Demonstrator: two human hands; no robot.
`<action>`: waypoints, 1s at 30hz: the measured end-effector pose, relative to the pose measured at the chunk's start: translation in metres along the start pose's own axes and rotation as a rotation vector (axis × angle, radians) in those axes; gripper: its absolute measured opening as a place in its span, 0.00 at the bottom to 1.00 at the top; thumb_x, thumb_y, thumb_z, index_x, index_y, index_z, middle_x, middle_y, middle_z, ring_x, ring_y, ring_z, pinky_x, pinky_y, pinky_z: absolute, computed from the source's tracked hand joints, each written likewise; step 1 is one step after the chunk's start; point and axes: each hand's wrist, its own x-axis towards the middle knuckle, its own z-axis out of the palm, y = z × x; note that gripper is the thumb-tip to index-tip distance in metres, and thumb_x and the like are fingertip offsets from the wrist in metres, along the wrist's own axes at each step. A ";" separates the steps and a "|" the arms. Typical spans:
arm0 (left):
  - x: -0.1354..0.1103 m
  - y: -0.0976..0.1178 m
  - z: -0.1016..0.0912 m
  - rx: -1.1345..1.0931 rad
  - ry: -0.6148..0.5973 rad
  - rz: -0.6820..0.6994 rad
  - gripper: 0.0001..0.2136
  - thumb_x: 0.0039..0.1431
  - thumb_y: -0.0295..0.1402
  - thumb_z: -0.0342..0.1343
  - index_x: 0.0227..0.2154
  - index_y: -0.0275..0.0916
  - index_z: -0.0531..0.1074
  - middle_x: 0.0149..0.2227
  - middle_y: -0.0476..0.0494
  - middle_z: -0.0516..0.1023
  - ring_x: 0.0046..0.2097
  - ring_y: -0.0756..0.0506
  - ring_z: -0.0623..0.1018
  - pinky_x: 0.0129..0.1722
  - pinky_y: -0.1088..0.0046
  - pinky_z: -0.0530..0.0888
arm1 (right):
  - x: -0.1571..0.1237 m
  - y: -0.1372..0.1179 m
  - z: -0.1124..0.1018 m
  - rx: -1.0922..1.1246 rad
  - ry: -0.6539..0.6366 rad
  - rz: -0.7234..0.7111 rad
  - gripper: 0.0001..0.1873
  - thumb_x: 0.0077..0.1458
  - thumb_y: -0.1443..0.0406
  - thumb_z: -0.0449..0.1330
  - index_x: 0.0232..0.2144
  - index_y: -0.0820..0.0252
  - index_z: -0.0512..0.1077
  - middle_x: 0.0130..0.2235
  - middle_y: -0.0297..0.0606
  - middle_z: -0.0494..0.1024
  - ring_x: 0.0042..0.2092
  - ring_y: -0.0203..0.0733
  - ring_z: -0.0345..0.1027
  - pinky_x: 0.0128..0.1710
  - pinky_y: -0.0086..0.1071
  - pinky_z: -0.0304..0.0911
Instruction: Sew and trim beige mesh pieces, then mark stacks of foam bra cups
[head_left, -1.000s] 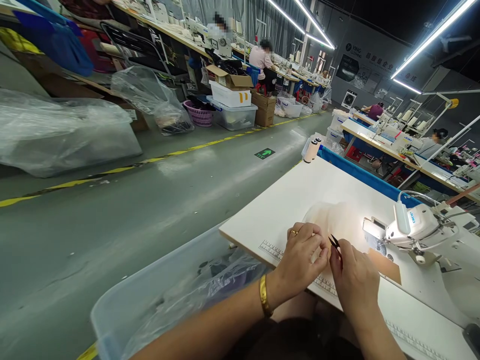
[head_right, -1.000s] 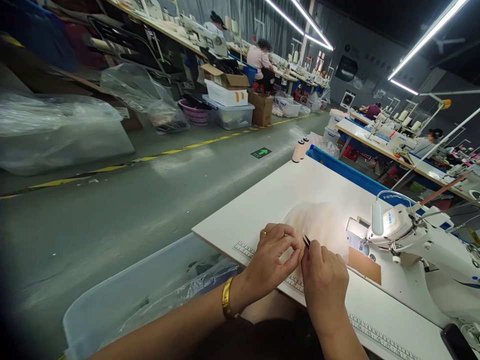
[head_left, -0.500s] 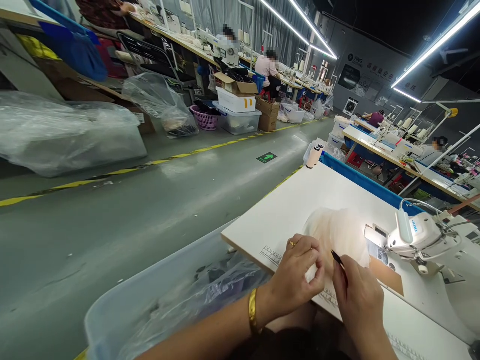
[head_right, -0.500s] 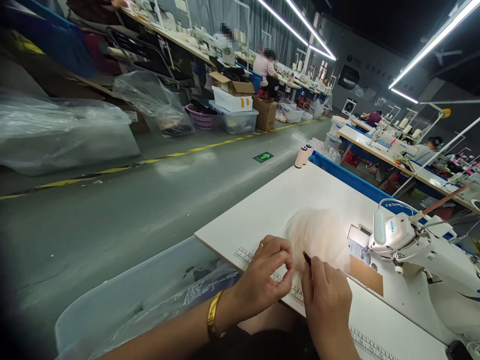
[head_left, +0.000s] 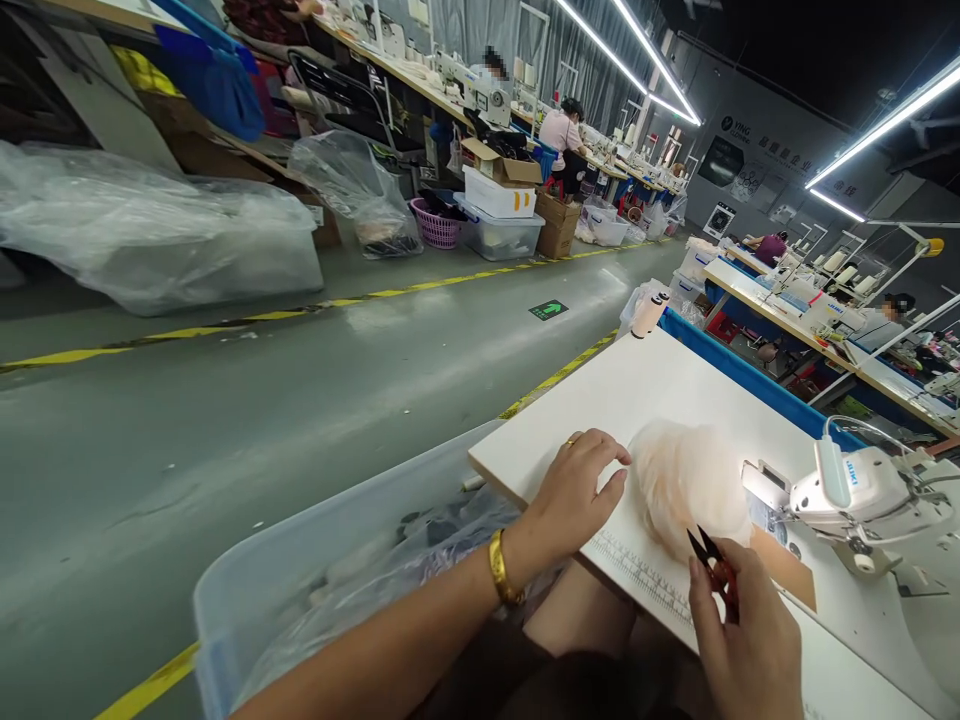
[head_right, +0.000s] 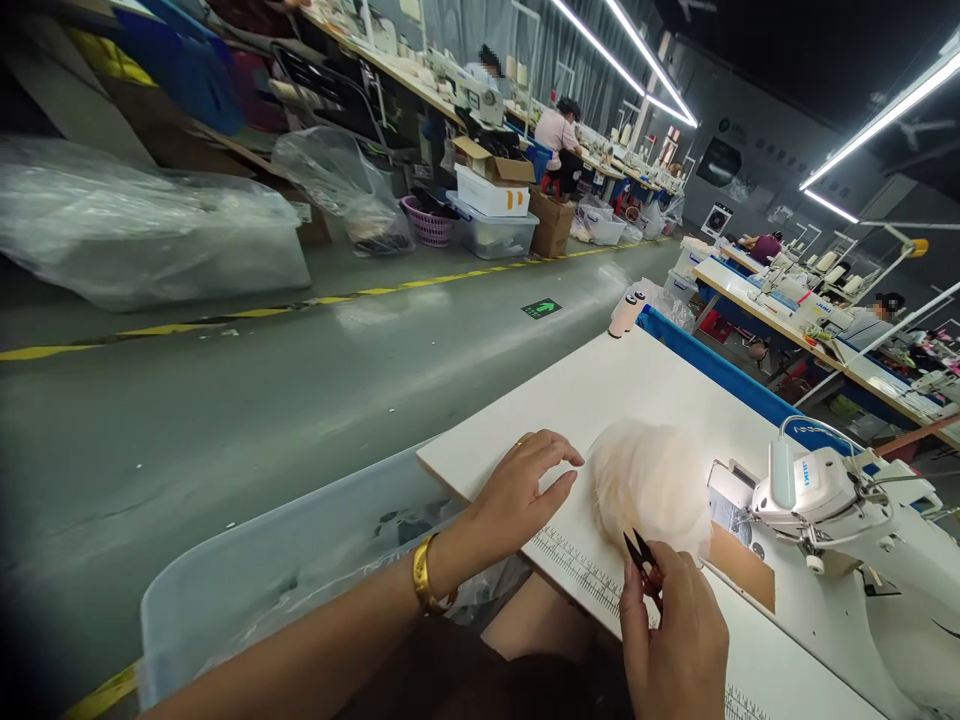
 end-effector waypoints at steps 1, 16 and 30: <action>0.000 -0.003 0.000 0.030 -0.037 -0.026 0.07 0.65 0.27 0.53 0.41 0.41 0.76 0.44 0.44 0.79 0.49 0.41 0.76 0.53 0.55 0.73 | -0.001 0.000 0.001 -0.002 -0.010 -0.021 0.15 0.73 0.53 0.54 0.45 0.58 0.72 0.29 0.35 0.76 0.27 0.39 0.72 0.26 0.31 0.66; -0.007 0.013 0.017 0.017 -0.158 -0.024 0.03 0.58 0.29 0.65 0.32 0.43 0.77 0.41 0.47 0.78 0.47 0.41 0.75 0.50 0.58 0.69 | 0.007 0.000 0.033 -0.380 0.025 -0.289 0.11 0.75 0.62 0.52 0.42 0.59 0.72 0.26 0.31 0.74 0.24 0.39 0.65 0.28 0.34 0.54; 0.002 0.002 0.009 0.331 -0.184 0.015 0.09 0.61 0.35 0.64 0.43 0.40 0.77 0.47 0.38 0.77 0.50 0.33 0.74 0.50 0.51 0.69 | 0.007 -0.006 0.043 -0.360 -0.019 -0.277 0.11 0.75 0.63 0.51 0.43 0.58 0.72 0.28 0.32 0.75 0.27 0.41 0.67 0.30 0.34 0.55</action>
